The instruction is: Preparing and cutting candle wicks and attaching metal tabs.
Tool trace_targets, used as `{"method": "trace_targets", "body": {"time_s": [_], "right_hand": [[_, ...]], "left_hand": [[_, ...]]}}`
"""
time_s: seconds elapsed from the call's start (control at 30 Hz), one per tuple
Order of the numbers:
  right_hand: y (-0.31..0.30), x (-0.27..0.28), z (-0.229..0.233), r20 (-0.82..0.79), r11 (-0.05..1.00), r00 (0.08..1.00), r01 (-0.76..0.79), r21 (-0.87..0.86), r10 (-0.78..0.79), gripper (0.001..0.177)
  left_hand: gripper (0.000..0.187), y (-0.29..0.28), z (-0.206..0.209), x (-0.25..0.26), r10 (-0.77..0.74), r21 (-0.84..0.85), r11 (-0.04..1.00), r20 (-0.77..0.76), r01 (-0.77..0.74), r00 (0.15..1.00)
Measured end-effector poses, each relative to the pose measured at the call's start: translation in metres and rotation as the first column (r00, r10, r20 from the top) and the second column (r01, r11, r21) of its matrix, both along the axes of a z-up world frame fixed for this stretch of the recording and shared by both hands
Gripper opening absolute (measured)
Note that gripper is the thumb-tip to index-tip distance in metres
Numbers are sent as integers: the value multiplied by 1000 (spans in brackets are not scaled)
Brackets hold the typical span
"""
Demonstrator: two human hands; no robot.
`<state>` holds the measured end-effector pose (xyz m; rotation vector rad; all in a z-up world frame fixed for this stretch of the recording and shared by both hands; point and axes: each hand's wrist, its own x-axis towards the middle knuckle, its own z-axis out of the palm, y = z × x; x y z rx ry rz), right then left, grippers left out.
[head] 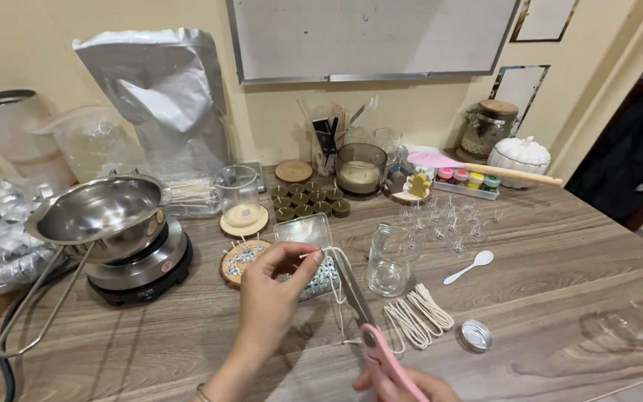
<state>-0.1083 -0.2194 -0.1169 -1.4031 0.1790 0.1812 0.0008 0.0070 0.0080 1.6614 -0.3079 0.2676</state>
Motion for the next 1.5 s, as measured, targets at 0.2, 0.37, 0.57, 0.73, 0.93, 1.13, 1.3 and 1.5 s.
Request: {"method": "trace_targets", "body": {"time_s": [0.2, 0.37, 0.57, 0.73, 0.93, 1.13, 1.3, 1.5], "right_hand": [[39, 6, 72, -107, 998, 994, -14, -69, 6, 42], [40, 5, 68, -90, 998, 996, -28, -51, 23, 43], [41, 12, 70, -147, 998, 988, -62, -32, 56, 40], [52, 16, 104, -237, 999, 971, -20, -40, 10, 38], [51, 21, 99, -180, 994, 982, -68, -85, 52, 39], [53, 18, 101, -121, 984, 992, -53, -170, 32, 39], [49, 18, 96, -50, 984, 997, -64, -164, 56, 41], [52, 20, 90, 12, 957, 1000, 8, -288, -4, 44]], "left_hand": [[16, -4, -1, -3, 2, 13, 1000, 19, -2, 1000], [16, -4, 1, -4, 57, -53, 997, 20, -56, 998], [16, -3, 1, -4, 47, -98, 994, -15, -49, 999], [17, -6, 3, -8, 36, 19, 999, -22, -35, 999], [17, -5, 6, -9, 38, 51, 998, -25, -37, 999], [17, -5, 8, -10, 65, 119, 991, 27, -68, 998], [15, -7, 4, -8, 27, 81, 996, -42, -23, 999], [13, -4, 4, -8, 9, 92, 996, -11, -7, 1000]]}}
